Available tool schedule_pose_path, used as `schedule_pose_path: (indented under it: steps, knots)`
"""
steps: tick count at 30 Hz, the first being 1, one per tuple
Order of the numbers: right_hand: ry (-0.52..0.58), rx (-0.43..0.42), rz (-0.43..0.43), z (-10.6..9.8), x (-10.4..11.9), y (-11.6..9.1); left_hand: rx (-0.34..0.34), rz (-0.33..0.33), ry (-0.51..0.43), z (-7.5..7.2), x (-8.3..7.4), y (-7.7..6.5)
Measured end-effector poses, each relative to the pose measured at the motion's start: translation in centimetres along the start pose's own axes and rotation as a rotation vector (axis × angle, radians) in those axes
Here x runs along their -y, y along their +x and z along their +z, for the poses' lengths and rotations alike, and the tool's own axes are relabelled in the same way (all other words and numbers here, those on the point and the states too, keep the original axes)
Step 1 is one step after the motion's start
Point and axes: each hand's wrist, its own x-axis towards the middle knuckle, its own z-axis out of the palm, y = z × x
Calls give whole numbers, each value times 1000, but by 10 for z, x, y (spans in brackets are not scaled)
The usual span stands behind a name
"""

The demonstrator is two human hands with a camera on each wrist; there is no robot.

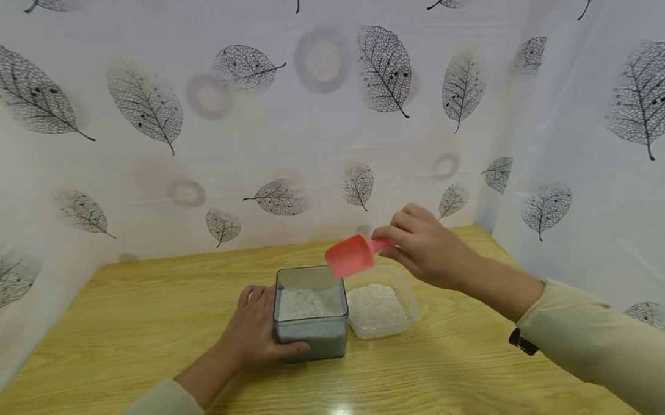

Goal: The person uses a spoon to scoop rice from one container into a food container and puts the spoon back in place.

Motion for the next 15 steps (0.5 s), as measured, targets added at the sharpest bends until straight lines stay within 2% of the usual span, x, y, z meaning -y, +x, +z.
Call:
schedule_pose_path:
  steps: [10, 15]
  knots:
    - [10, 131, -48, 25, 20, 14, 8, -6, -2, 1, 0, 0]
    - [-36, 178, -92, 38, 30, 21, 15, -9, -9, 0, 0, 0]
